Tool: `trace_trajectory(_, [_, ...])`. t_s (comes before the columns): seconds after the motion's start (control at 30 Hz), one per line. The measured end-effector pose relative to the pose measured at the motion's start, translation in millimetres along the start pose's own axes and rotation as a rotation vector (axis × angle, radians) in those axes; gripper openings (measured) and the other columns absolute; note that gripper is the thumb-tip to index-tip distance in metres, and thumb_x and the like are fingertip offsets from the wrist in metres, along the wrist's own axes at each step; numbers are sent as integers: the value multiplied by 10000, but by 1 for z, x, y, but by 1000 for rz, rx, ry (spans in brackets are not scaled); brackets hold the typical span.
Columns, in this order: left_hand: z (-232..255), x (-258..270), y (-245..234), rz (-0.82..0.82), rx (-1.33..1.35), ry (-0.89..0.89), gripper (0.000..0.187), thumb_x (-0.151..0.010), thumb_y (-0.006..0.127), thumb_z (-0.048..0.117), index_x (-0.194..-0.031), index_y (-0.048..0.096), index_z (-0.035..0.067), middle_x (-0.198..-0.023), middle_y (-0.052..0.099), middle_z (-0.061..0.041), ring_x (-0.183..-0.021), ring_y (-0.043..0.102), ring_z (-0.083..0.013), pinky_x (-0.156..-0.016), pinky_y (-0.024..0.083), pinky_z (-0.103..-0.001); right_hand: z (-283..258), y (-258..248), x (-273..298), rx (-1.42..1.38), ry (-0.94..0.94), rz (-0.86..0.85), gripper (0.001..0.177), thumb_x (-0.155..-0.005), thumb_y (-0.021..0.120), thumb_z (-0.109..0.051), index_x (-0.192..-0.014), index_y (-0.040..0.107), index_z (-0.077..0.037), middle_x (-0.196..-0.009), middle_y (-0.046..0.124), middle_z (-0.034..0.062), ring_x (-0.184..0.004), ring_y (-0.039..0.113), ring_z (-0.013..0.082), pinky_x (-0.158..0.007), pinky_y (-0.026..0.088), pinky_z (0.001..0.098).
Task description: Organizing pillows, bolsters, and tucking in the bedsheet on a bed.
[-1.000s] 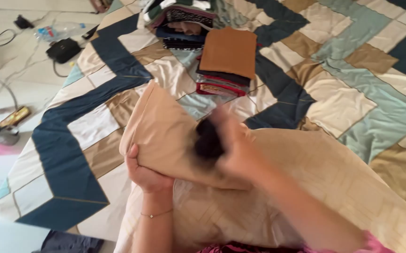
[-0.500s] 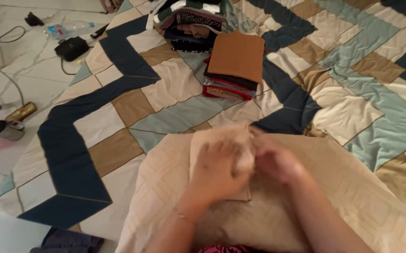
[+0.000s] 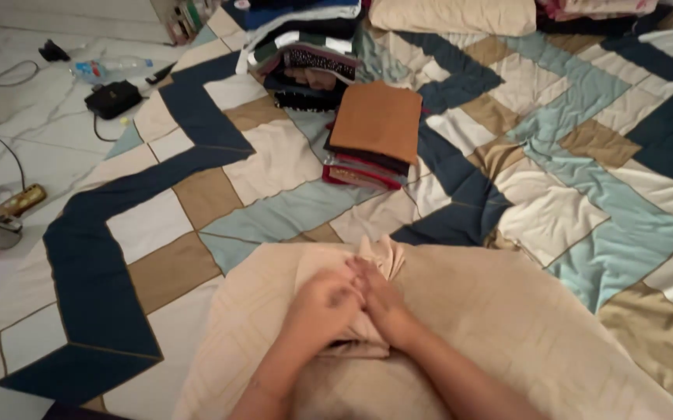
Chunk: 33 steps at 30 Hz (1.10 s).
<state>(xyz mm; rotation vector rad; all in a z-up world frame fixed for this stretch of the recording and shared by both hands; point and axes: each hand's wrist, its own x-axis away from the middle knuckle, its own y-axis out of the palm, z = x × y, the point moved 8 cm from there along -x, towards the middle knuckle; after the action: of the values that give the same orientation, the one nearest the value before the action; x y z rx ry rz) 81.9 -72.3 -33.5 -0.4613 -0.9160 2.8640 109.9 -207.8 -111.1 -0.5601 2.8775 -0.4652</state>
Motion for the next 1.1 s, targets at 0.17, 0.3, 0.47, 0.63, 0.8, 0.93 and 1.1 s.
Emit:
trace_trajectory(0.17, [-19, -3, -46, 102, -124, -455, 674, -822, 738, 514, -1213, 690, -32, -1267, 671, -270, -1210, 620, -401, -1039, 474, -454, -4, -2, 18, 121, -56, 60, 510, -1067, 447, -305, -1501, 484, -41, -1612, 429, 164, -1536, 328, 313, -1238, 212, 398])
trace_trajectory(0.3, [-27, 0, -24, -221, 237, -812, 724, -757, 818, 459, -1269, 646, -22, -1244, 722, -221, -1165, 695, -319, -965, 551, -387, -14, -9, 22, 151, -65, 111, 505, -1065, 453, -274, -1517, 462, -49, -1617, 423, 151, -1529, 341, 300, -1229, 233, 386])
trace_trajectory(0.47, [-44, -13, 7, -177, 696, -785, 896, -615, 906, 283, -1348, 516, -51, -1241, 708, -190, -1109, 714, -274, -900, 598, -376, -14, -27, 5, -40, 17, 157, 588, -1057, 469, -317, -1570, 341, -58, -1626, 399, 153, -1524, 353, 283, -1218, 259, 368])
trace_trajectory(0.63, [-39, -57, 12, -83, 807, -739, 945, -570, 919, 228, -1371, 470, 3, -1250, 678, -163, -1090, 694, -260, -912, 585, -387, -33, -84, -17, -270, 480, 421, 947, -814, 683, -406, -1610, 231, -168, -1544, 421, 104, -1329, 523, 304, -916, 535, 515])
trace_trajectory(0.8, [-24, -151, 5, 3, 942, -551, 867, -595, 898, 209, -1334, 488, 18, -1233, 677, -144, -1098, 679, -253, -926, 570, -396, -7, -86, -70, -1273, 701, 52, 896, -786, 749, -460, -1531, 418, -88, -1432, 539, 197, -1161, 629, 344, -905, 590, 510])
trace_trajectory(0.93, [-20, -256, -2, 44, 992, -391, 829, -630, 888, 201, -1334, 485, 30, -1236, 666, -124, -1103, 669, -226, -934, 562, -379, -38, -176, -164, -824, 379, 376, 844, -812, 732, -335, -1552, 359, -177, -1418, 533, 185, -1198, 623, 297, -902, 583, 476])
trace_trajectory(1.1, [-29, -368, -14, 78, 980, -264, 733, -733, 853, 255, -1330, 501, 18, -1241, 669, -129, -1100, 667, -216, -941, 550, -362, -56, -240, -260, -585, -94, 567, 934, -891, 700, -260, -1621, 118, -236, -1483, 530, 152, -1268, 575, 216, -993, 522, 347])
